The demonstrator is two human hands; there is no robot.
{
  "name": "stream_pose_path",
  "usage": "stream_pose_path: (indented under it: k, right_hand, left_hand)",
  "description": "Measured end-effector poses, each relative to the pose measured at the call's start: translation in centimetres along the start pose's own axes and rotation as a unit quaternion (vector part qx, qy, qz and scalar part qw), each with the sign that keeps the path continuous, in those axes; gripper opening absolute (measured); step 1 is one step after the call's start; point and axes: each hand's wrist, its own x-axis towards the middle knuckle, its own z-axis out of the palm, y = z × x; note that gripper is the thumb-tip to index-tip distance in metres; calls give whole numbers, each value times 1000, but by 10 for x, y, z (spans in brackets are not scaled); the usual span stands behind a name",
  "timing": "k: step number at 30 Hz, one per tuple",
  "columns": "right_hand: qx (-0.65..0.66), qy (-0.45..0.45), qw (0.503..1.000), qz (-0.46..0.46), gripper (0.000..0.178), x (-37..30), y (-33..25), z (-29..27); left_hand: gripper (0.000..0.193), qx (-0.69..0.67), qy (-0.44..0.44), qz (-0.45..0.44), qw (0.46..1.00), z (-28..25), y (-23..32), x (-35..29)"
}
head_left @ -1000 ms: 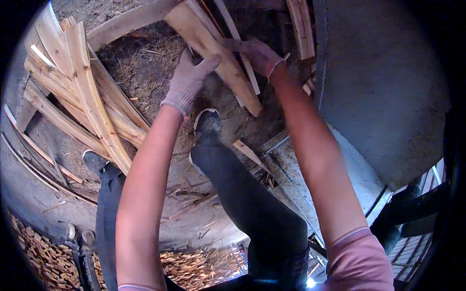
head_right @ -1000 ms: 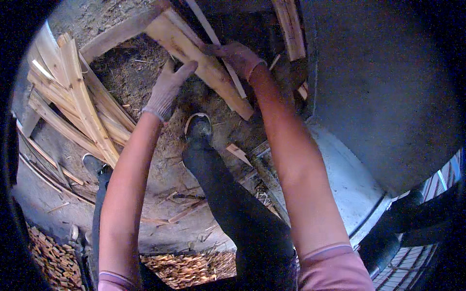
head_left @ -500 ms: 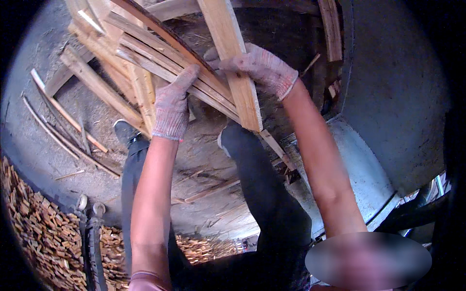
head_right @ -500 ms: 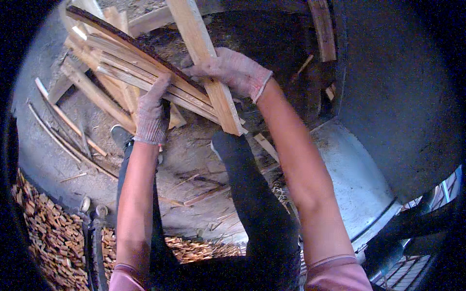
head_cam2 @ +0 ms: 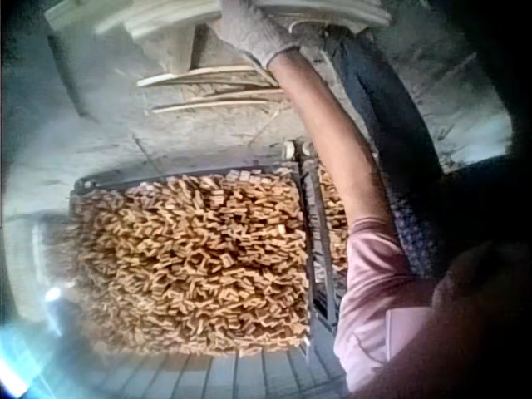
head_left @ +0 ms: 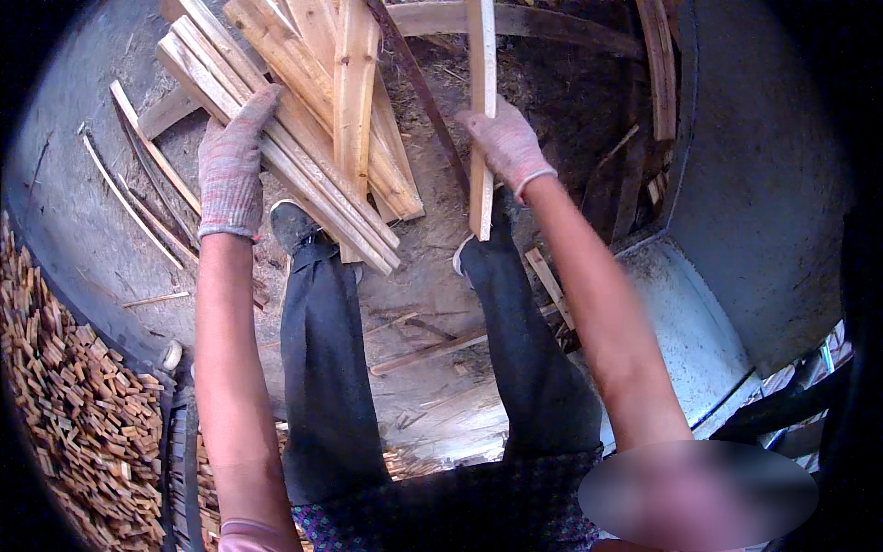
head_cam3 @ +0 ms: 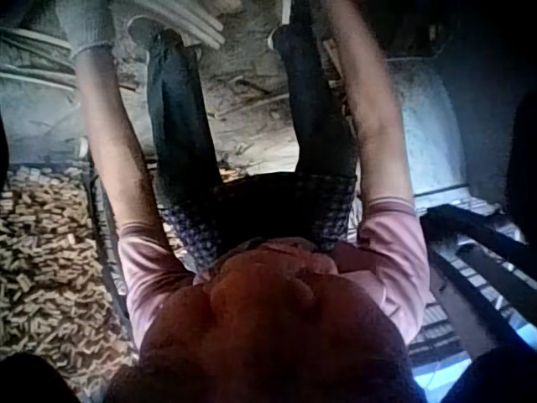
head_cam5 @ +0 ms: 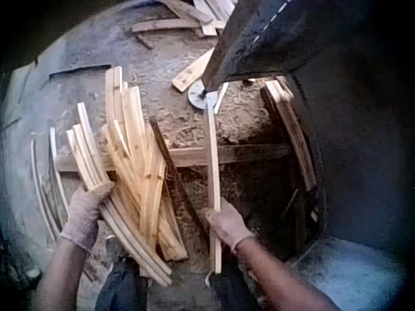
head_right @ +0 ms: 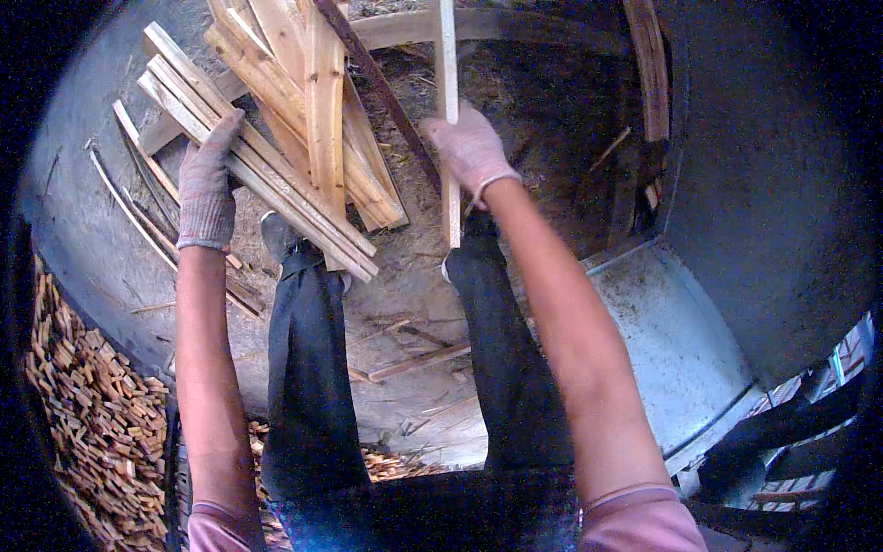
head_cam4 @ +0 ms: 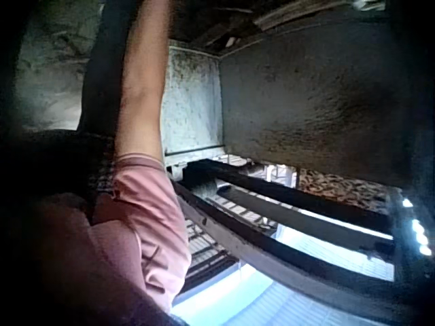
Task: The person repeatedly picks up bundles of wooden planks from the floor and stacks them onto a large pile in a warehouse. The person also uses a long wooden stick to push and arrange smaller pieces of wood on the floor.
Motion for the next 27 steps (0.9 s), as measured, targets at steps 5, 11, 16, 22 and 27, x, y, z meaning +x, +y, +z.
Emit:
stream_pose_path:
  k: [5,11,16,22,27]
  right_hand:
    - [-42,96,994,23,56,-46,-46,22]
    - [-146,-59,985,-67,94,-66,-92,80]
    - [-72,144,986,38,87,-2,-54,54]
    - [-81,131,988,32,55,35,-28,48]
    - [57,84,993,-55,40,-41,-127,33]
  left_hand:
    - [58,-7,-23,-14,1000,-20,-18,19]
    - [84,73,-23,48,996,-3,-16,23]
    - [96,300,76,237,921,-31,-61,28]
    - [99,253,128,139,949,-44,-120,8]
    - [75,236,-132,203,941,-18,-50,-82]
